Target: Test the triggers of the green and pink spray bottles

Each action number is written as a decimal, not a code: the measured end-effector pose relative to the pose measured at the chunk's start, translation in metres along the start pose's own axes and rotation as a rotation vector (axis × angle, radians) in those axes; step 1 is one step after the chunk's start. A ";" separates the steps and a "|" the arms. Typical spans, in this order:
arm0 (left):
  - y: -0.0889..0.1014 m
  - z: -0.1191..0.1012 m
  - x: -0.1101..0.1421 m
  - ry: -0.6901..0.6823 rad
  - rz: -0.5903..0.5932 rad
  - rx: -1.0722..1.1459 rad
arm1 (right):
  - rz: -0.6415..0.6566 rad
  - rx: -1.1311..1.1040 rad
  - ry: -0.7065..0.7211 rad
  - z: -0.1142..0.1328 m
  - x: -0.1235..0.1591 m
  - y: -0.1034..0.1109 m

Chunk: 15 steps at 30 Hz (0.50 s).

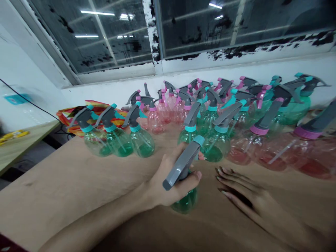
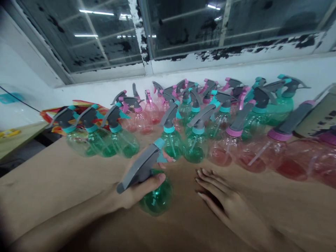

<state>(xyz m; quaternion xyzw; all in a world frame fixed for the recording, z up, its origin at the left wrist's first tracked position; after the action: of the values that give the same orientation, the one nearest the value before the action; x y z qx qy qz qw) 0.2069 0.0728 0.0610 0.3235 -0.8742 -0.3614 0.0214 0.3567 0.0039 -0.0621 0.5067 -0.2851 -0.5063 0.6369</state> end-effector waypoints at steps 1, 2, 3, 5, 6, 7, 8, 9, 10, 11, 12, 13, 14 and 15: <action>0.000 -0.001 0.000 -0.001 0.005 0.009 | -0.005 0.002 -0.002 0.000 0.000 0.000; 0.000 -0.002 0.000 -0.008 0.003 0.017 | -0.011 0.004 -0.003 -0.001 0.000 0.000; 0.001 -0.003 0.000 -0.015 -0.005 0.027 | -0.016 0.005 -0.002 -0.001 0.001 0.000; 0.003 -0.005 0.000 -0.021 -0.035 0.045 | -0.024 0.004 0.002 0.000 0.001 0.001; 0.004 -0.005 0.001 -0.022 -0.053 0.051 | -0.023 0.004 0.006 0.000 0.001 0.001; 0.005 -0.005 0.001 -0.026 -0.066 0.051 | -0.018 0.003 0.008 0.001 0.000 0.001; 0.005 -0.005 0.001 -0.030 -0.069 0.042 | -0.017 0.001 0.010 0.001 0.000 0.001; 0.005 -0.005 0.001 -0.033 -0.067 0.027 | -0.017 -0.001 0.010 0.001 0.000 0.002; 0.004 -0.005 0.000 -0.031 -0.060 0.010 | -0.016 -0.004 0.008 0.001 0.000 0.002; 0.003 -0.004 0.000 -0.024 -0.055 -0.005 | -0.014 -0.005 0.006 0.002 -0.001 0.002; 0.002 -0.002 0.000 -0.012 -0.056 -0.020 | -0.013 -0.006 0.005 0.002 -0.001 0.002; 0.002 -0.001 0.000 -0.002 -0.062 -0.034 | -0.014 -0.007 0.002 0.001 -0.001 0.002; 0.002 0.000 0.001 0.002 -0.074 -0.048 | -0.013 -0.008 0.000 0.001 -0.001 0.002; 0.002 0.000 0.002 0.001 -0.085 -0.065 | -0.011 -0.009 0.000 0.001 -0.001 0.002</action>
<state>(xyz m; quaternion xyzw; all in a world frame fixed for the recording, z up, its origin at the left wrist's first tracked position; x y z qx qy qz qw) 0.2045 0.0731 0.0619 0.3600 -0.8475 -0.3898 0.0170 0.3559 0.0041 -0.0600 0.5052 -0.2801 -0.5111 0.6364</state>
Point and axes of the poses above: each hand's wrist, its own x-axis away from the middle knuckle, its own y-axis out of the back of the hand, z = x × y, the point moved 9 cm from there along -x, towards the middle knuckle, and after that the axes turned 11 degrees about z, right-handed, at the moved point
